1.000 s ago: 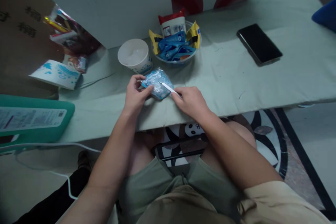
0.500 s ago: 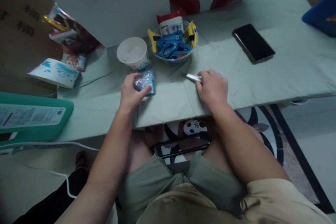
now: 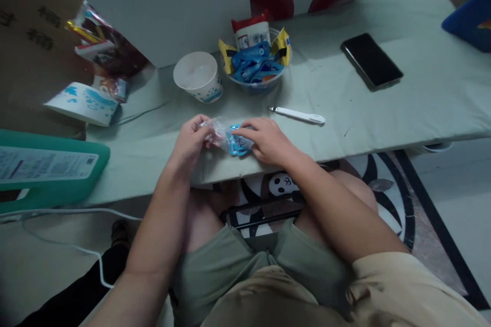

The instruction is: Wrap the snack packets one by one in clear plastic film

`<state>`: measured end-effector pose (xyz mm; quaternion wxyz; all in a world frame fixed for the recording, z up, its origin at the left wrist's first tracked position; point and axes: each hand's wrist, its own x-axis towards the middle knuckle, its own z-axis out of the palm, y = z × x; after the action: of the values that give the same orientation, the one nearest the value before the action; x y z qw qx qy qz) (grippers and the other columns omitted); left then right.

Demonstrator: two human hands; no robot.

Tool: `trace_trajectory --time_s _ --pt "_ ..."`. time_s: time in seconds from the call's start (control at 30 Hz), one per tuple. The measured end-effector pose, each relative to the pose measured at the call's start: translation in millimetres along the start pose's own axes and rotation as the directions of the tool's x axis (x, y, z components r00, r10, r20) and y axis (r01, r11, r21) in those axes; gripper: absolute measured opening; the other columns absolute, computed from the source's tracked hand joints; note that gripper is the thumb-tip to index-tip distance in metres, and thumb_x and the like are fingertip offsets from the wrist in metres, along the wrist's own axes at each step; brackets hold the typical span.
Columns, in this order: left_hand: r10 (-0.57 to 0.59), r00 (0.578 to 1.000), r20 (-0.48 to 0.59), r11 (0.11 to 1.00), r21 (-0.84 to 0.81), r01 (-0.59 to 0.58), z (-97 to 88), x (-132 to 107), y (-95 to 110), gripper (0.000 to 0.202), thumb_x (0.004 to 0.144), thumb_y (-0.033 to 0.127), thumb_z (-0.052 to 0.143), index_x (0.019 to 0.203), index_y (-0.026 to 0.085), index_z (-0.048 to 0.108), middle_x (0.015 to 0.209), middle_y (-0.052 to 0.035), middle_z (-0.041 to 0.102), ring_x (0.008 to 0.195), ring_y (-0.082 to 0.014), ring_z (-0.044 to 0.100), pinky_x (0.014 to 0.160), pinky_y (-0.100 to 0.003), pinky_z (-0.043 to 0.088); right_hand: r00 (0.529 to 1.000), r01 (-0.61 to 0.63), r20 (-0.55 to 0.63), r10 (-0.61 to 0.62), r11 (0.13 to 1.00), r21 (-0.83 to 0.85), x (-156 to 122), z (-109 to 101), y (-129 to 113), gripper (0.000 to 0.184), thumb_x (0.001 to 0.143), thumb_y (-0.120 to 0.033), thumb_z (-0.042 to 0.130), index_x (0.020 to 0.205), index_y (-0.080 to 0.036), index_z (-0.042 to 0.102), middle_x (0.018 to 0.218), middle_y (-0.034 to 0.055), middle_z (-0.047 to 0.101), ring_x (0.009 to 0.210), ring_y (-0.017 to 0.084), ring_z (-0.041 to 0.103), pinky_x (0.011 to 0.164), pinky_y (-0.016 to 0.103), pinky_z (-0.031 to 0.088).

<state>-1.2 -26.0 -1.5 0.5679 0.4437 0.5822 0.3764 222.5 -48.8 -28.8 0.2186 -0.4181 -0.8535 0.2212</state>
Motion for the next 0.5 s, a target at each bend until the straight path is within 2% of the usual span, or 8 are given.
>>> trace_trajectory --time_s 0.1,0.23,0.37,0.43,0.5 --pt "0.06 0.987 -0.15 0.998 0.038 -0.055 -6.8 5 0 0.007 0.069 0.015 0.058 0.067 0.02 0.054 0.058 -0.0005 0.065 0.046 -0.0113 0.058 0.039 -0.018 0.03 0.999 -0.037 -0.034 0.037 0.999 -0.007 0 -3 3 0.039 0.081 -0.011 0.053 0.111 -0.025 0.074 0.117 0.009 0.068 0.11 0.027 0.061 0.097 0.044 0.045" --pt "0.127 0.965 -0.228 0.988 0.112 -0.104 -17.2 6 -1 0.012 0.071 0.012 0.054 0.061 0.019 0.053 0.053 0.0009 0.058 0.045 -0.0109 0.054 0.042 -0.02 0.032 0.994 -0.036 -0.103 0.04 0.999 0.04 -4 -15 8 0.019 0.084 -0.018 0.054 0.088 -0.022 0.072 0.118 0.01 0.067 0.107 0.026 0.062 0.095 0.044 0.046" --pt "0.15 0.938 -0.312 0.959 0.275 -0.062 -33.9 7 -5 0.016 0.071 0.013 0.055 0.057 0.019 0.052 0.049 0.0021 0.054 0.046 -0.0113 0.051 0.046 -0.021 0.035 0.983 -0.102 -0.153 0.106 0.994 0.032 -14 -31 19 0.016 0.081 -0.017 0.054 0.084 -0.022 0.069 0.1 0.0078 0.074 0.102 0.027 0.066 0.094 0.044 0.048" --pt "0.115 0.932 -0.344 0.931 0.365 0.02 -44.8 9 -9 0.019 0.073 0.015 0.055 0.055 0.02 0.052 0.048 0.0021 0.052 0.045 -0.0123 0.05 0.048 -0.023 0.036 0.964 -0.188 -0.192 0.185 0.982 0.001 -21 -38 26 0.021 0.078 -0.014 0.053 0.083 -0.023 0.07 0.1 0.008 0.075 0.103 0.028 0.067 0.094 0.045 0.048" --pt "0.132 0.925 -0.357 0.908 0.417 0.031 -53.5 11 -12 0.014 0.075 0.019 0.056 0.061 0.02 0.055 0.053 0.0012 0.055 0.05 -0.0146 0.054 0.052 -0.025 0.04 0.929 -0.281 -0.254 0.268 0.96 -0.014 -27 -43 31 0.027 0.075 -0.01 0.049 0.082 -0.023 0.072 0.106 0.0081 0.076 0.104 0.029 0.068 0.095 0.047 0.05"
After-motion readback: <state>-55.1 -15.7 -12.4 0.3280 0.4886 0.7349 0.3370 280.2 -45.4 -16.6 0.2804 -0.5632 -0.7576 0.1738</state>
